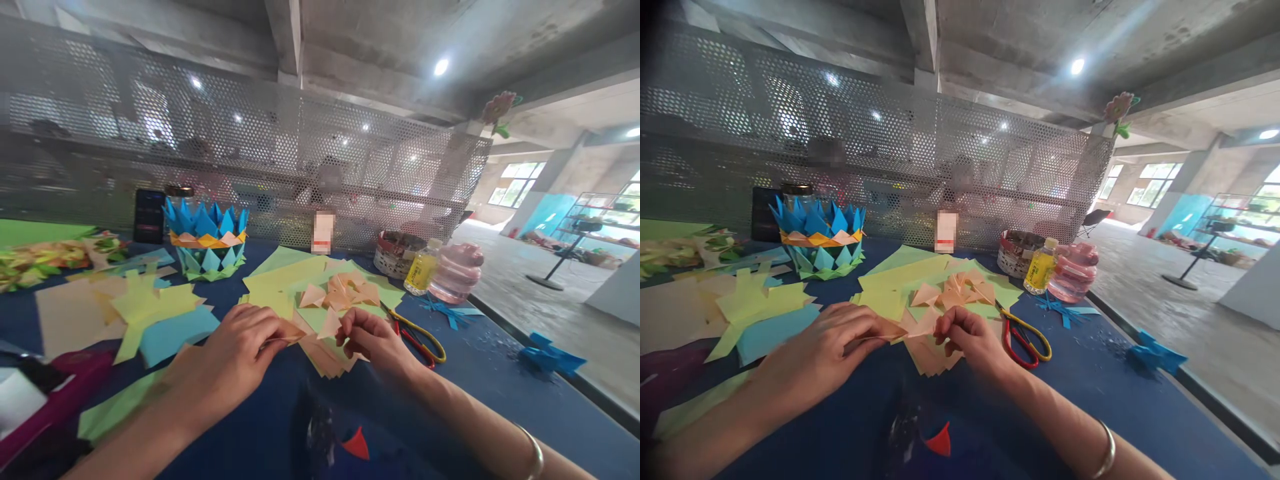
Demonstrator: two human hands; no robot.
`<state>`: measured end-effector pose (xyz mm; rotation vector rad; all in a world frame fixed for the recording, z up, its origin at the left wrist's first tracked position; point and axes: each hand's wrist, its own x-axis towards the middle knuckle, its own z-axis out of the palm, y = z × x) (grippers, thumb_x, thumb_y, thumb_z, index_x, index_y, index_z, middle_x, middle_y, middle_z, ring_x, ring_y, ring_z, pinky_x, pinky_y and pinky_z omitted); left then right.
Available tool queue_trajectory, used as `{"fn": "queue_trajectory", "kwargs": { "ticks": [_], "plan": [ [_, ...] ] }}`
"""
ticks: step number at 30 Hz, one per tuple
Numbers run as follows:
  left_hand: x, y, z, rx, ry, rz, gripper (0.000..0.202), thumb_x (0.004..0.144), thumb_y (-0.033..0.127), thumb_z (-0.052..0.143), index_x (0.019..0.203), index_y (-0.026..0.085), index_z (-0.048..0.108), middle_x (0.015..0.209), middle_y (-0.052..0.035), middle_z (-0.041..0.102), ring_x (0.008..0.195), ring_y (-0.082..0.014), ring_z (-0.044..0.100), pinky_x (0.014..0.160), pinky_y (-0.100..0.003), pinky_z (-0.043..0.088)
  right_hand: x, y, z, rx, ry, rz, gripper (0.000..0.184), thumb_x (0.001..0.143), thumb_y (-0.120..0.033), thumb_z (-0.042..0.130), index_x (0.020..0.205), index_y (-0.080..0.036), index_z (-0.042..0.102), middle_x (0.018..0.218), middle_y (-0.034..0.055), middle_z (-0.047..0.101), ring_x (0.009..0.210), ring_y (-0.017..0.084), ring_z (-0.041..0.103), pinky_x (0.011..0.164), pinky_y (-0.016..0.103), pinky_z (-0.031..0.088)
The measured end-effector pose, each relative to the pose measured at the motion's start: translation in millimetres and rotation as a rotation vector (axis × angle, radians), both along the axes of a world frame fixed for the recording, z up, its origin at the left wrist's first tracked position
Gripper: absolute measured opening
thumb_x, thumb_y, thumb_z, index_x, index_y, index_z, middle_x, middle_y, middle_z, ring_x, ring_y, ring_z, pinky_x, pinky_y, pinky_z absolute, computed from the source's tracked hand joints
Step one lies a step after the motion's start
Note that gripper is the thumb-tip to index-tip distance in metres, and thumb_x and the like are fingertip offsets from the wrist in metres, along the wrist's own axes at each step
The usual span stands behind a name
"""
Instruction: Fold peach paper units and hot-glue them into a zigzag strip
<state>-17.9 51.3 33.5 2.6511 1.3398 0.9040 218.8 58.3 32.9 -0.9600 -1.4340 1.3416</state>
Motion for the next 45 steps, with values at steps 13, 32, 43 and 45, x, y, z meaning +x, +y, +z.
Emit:
{"fn": "queue_trajectory", "kwargs": {
  "ticks": [13, 32, 43, 45],
  "plan": [
    [-4, 4, -9.6, 0.022, -0.017, -0.028, 0.015, 0.096, 0.026, 0.053, 0.086, 0.021, 0.062, 0.088, -0.0009, 0.064, 0.090, -0.0227, 0.057, 0.083, -0.039, 0.040, 1, 5, -4.1, 0.095, 0.036, -0.251, 0.039, 0.071, -0.036, 0.075, 0.062, -0.022, 0.040, 0.057, -0.0060, 0.047, 0.057, 0.011, 0.043, 0.060, 0.025, 0.035],
    [-5, 2, -11.3, 0.048, -0.021, -0.008, 0.016, 0.095, 0.028, 0.054, 0.083, 0.022, 0.063, 0.087, 0.0001, 0.065, 0.092, -0.0223, 0.058, 0.081, -0.036, 0.042, 6, 7, -7.7, 0.137, -0.248, -0.044, 0.034, 0.078, -0.050, 0.068, 0.090, -0.018, 0.071, 0.081, 0.0025, 0.063, 0.079, 0.019, 0.053, 0.073, 0.030, 0.040],
    [-3, 1, -6.7, 0.011, 0.012, -0.004, 0.016, 0.096, 0.028, 0.052, 0.087, 0.022, 0.064, 0.087, -0.0008, 0.065, 0.091, -0.0226, 0.058, 0.082, -0.038, 0.043, 9, -3, -0.8, 0.051, -0.205, -0.117, 0.022, 0.085, -0.031, 0.058, 0.069, -0.025, 0.072, 0.090, 0.0030, 0.066, 0.079, 0.021, 0.048, 0.073, 0.032, 0.038],
    [-4, 1, -7.7, 0.013, 0.013, -0.001, 0.014, 0.096, 0.027, 0.053, 0.087, 0.022, 0.063, 0.088, -0.0006, 0.065, 0.091, -0.0224, 0.058, 0.082, -0.038, 0.042, 6, -3, -1.7, 0.019, -0.151, -0.121, 0.017, 0.080, -0.028, 0.065, 0.063, -0.023, 0.067, 0.078, 0.0021, 0.062, 0.074, 0.019, 0.047, 0.069, 0.030, 0.037]
  ]
}}
